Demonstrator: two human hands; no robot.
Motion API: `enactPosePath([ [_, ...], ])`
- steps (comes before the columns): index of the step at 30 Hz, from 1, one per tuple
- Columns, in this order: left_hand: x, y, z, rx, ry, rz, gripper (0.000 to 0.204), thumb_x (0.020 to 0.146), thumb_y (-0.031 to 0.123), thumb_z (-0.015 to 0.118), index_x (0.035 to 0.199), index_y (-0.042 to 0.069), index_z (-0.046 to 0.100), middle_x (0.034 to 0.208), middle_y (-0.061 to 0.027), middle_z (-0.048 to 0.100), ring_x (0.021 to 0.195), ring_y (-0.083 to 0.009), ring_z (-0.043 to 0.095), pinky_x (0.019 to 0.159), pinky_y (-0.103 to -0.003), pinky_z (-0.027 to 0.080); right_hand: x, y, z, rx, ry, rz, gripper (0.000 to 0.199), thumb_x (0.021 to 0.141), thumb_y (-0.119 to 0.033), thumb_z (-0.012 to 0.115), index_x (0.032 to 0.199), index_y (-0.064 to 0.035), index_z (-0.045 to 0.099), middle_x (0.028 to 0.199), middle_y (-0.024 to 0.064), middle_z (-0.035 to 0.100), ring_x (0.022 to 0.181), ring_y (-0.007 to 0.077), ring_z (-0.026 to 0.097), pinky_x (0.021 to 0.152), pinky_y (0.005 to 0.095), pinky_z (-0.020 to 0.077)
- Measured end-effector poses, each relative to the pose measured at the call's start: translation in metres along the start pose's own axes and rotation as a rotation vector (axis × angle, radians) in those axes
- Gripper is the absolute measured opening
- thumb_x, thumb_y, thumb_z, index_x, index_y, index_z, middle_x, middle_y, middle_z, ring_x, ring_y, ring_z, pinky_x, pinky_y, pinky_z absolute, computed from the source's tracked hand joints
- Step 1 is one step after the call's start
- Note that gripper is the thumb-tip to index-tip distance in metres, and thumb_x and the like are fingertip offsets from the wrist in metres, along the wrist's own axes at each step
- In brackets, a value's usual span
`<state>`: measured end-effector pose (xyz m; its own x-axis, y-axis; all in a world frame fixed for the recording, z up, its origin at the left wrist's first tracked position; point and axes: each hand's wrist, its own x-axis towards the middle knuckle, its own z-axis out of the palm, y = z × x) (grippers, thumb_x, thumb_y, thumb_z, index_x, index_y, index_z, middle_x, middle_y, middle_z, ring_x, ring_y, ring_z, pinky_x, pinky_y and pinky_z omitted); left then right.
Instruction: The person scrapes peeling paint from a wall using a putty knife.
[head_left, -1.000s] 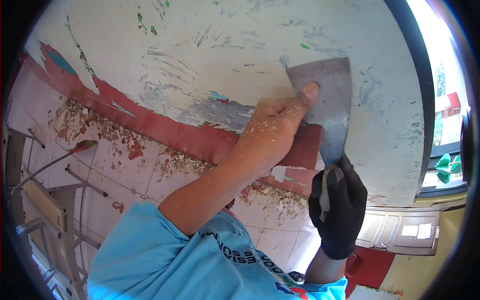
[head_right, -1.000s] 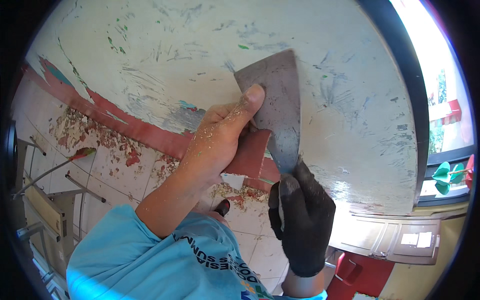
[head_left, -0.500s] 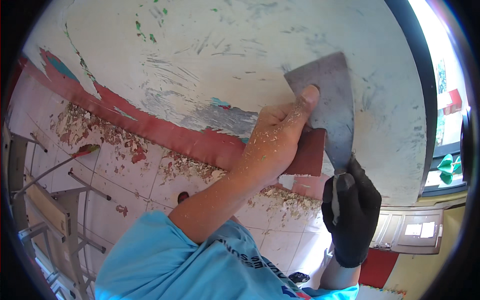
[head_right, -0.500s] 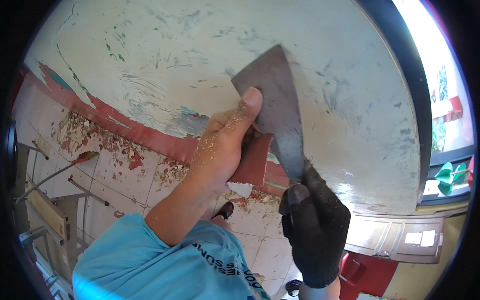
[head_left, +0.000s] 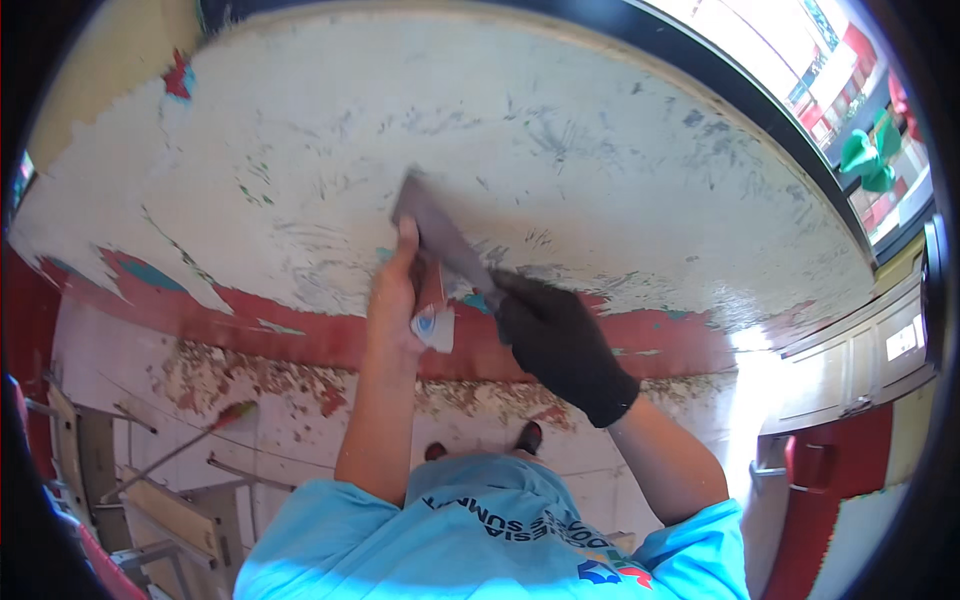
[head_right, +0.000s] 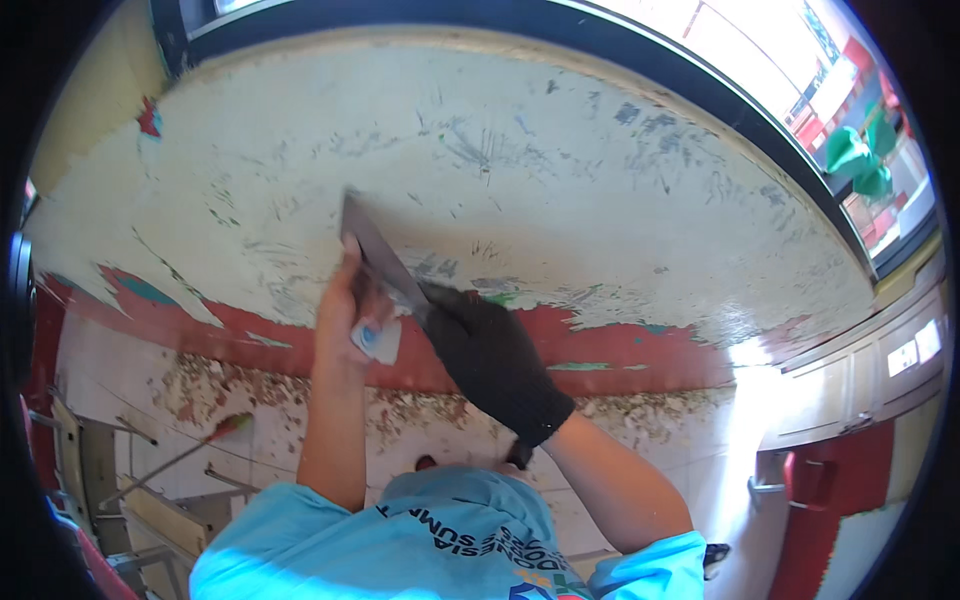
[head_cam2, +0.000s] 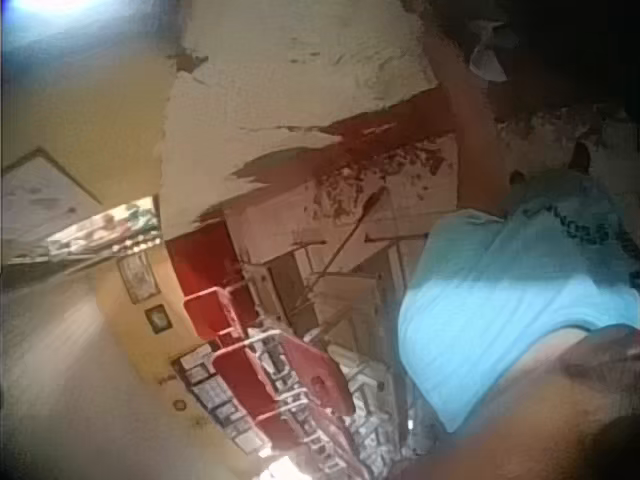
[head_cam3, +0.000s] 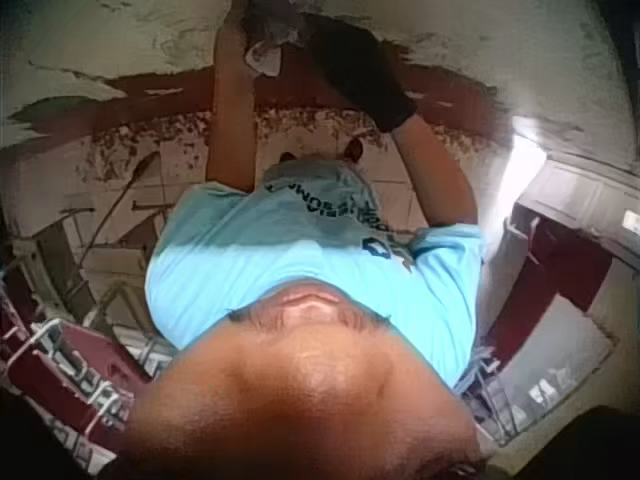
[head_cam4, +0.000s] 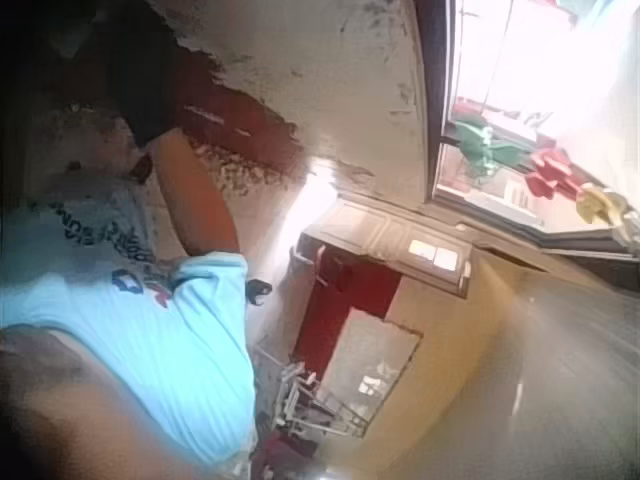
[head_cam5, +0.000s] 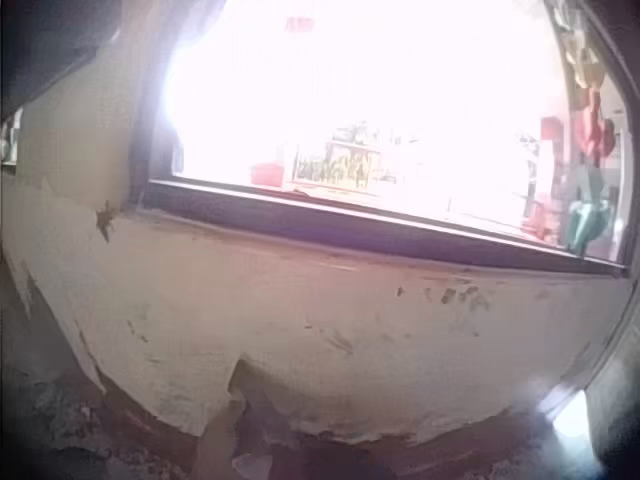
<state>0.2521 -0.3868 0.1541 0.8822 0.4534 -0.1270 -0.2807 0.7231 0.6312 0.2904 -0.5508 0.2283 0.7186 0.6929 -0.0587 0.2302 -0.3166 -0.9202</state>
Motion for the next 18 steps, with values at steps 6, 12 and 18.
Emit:
enactPosePath([
  [6, -0.047, -0.086, -0.177, 0.494, 0.504, -0.342, 0.035, 0.084, 0.037, 0.053, 0.075, 0.004, 0.057, 0.062, -0.0036, 0.054, 0.046, -0.0112, 0.045, 0.036, -0.024, 0.028, -0.042, 0.207, 0.011, -0.614, 0.029, -0.209, 0.025, 0.084, -0.019, 0.045, 0.095, -0.002, 0.059, 0.077, 0.0162, 0.06, 0.075, 0.0324, 0.059, 0.068, 0.0412, 0.0462],
  [12, -0.152, -0.096, -0.307, 0.636, 0.657, -0.593, 0.036, 0.09, 0.034, 0.043, 0.093, 0.001, 0.057, 0.08, -0.01, 0.064, 0.054, -0.0106, 0.05, 0.04, -0.022, 0.027, -0.109, 0.298, 0.021, -0.811, -0.466, 0.197, 0.026, 0.084, -0.018, 0.042, 0.098, -0.0026, 0.057, 0.089, 0.0166, 0.06, 0.062, 0.0295, 0.061, 0.056, 0.0386, 0.0479],
  [18, -0.122, -0.09, -0.233, 0.724, 0.293, -0.945, 0.051, 0.09, 0.047, 0.038, 0.103, 0.002, 0.058, 0.089, -0.0109, 0.065, 0.052, -0.0085, 0.041, 0.047, -0.023, 0.031, -0.116, 0.267, 0.067, -0.504, -0.208, 0.029, 0.037, 0.085, -0.029, 0.048, 0.117, -0.013, 0.052, 0.099, 0.0158, 0.058, 0.085, 0.0266, 0.059, 0.073, 0.0371, 0.0471],
])
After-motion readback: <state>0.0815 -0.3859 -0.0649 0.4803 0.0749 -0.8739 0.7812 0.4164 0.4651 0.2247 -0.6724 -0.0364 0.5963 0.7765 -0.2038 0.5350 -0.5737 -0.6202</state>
